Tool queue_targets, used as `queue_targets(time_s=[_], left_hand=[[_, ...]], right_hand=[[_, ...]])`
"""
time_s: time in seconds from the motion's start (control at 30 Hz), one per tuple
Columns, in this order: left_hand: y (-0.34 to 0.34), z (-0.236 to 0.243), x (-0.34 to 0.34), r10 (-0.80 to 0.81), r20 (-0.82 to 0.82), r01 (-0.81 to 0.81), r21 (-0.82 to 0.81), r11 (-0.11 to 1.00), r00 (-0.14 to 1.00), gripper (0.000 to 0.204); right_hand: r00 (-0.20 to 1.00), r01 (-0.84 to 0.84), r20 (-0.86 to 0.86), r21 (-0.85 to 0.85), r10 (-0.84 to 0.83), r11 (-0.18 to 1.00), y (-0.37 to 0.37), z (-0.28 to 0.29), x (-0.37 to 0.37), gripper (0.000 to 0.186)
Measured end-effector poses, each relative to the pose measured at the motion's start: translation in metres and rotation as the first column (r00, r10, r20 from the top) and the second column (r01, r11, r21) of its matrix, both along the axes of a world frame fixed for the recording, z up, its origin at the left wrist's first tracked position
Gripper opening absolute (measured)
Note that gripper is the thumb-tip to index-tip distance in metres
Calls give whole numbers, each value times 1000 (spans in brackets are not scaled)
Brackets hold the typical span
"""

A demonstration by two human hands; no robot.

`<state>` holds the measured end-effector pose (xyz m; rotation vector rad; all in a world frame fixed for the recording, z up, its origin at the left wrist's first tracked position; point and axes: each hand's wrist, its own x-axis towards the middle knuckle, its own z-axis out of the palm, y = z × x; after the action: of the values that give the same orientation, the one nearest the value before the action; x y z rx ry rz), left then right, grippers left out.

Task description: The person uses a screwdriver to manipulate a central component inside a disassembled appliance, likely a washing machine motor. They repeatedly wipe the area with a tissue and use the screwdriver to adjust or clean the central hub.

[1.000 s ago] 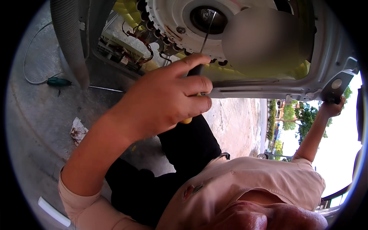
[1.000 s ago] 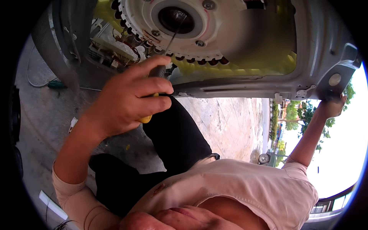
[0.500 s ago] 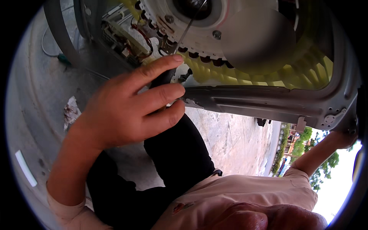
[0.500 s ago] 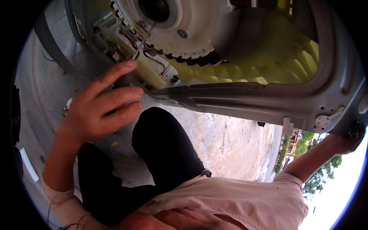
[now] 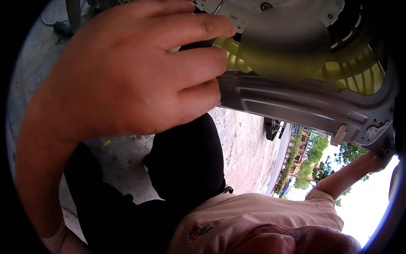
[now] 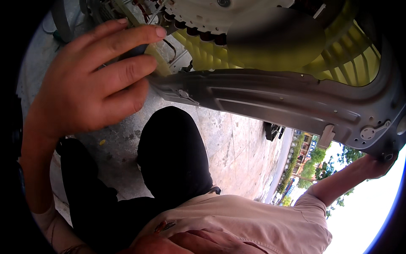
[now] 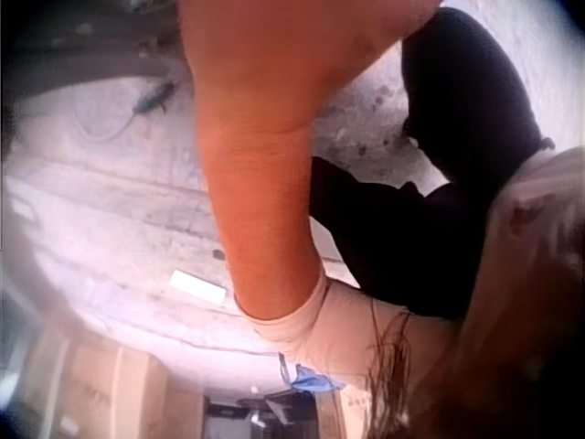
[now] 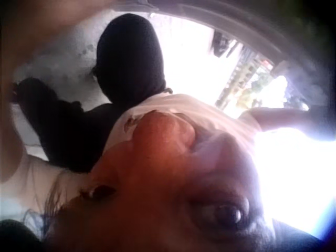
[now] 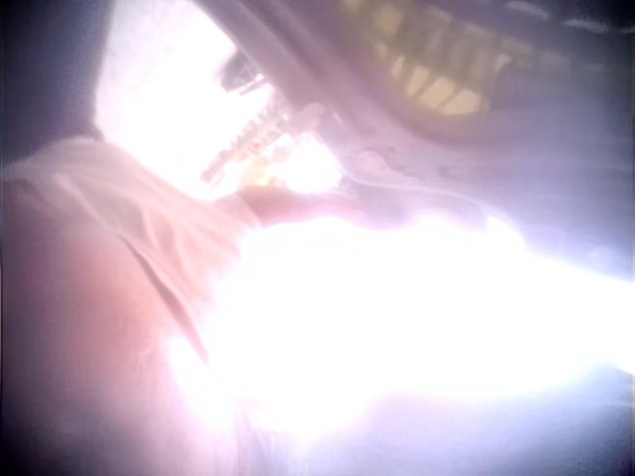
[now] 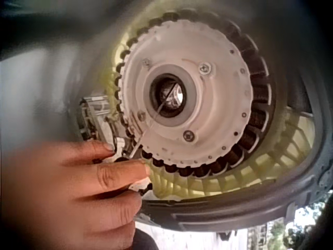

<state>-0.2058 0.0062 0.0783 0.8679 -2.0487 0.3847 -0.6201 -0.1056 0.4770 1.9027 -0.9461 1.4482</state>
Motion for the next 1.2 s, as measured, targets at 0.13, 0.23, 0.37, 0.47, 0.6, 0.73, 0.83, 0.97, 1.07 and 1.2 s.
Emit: queue_targets(time_s=[0.13,0.23,0.37,0.47,0.6,0.73,0.83,0.97,1.07,1.2], left_hand=[[-9,13,-6,62,1,-62,-46,997,998,11],[-22,11,-4,80,-61,-86,-96,992,995,11],[-9,11,-6,94,-150,-108,-89,990,984,10],[-7,10,-10,81,-162,-100,-109,989,983,9],[-19,3,-7,135,-89,-150,-184,971,987,9],[-4,14,-3,96,-122,-113,-136,984,988,9],[-1,11,0,102,-145,-122,-139,983,984,9],[-18,13,-2,122,-112,-135,-115,984,986,8],[2,29,-7,112,-118,-113,-1,994,987,8],[2,24,-7,143,-115,-152,-77,985,983,8]], right_hand=[[1000,6,5,-10,-6,1000,0,2,-5,30],[1000,17,6,-22,-17,1000,4,8,-8,31],[1000,14,12,-25,-14,1000,1,8,-13,31],[999,28,21,-34,-27,999,2,11,-16,31],[1000,19,16,-35,-19,999,-1,6,-14,32],[999,27,21,-41,-26,999,-1,6,-17,32],[999,36,19,-46,-35,998,-1,7,-18,32],[999,33,20,-46,-32,998,-3,3,-18,33],[999,47,27,-46,-45,998,-2,2,-20,33],[998,59,32,-57,-57,997,0,6,-22,33]])
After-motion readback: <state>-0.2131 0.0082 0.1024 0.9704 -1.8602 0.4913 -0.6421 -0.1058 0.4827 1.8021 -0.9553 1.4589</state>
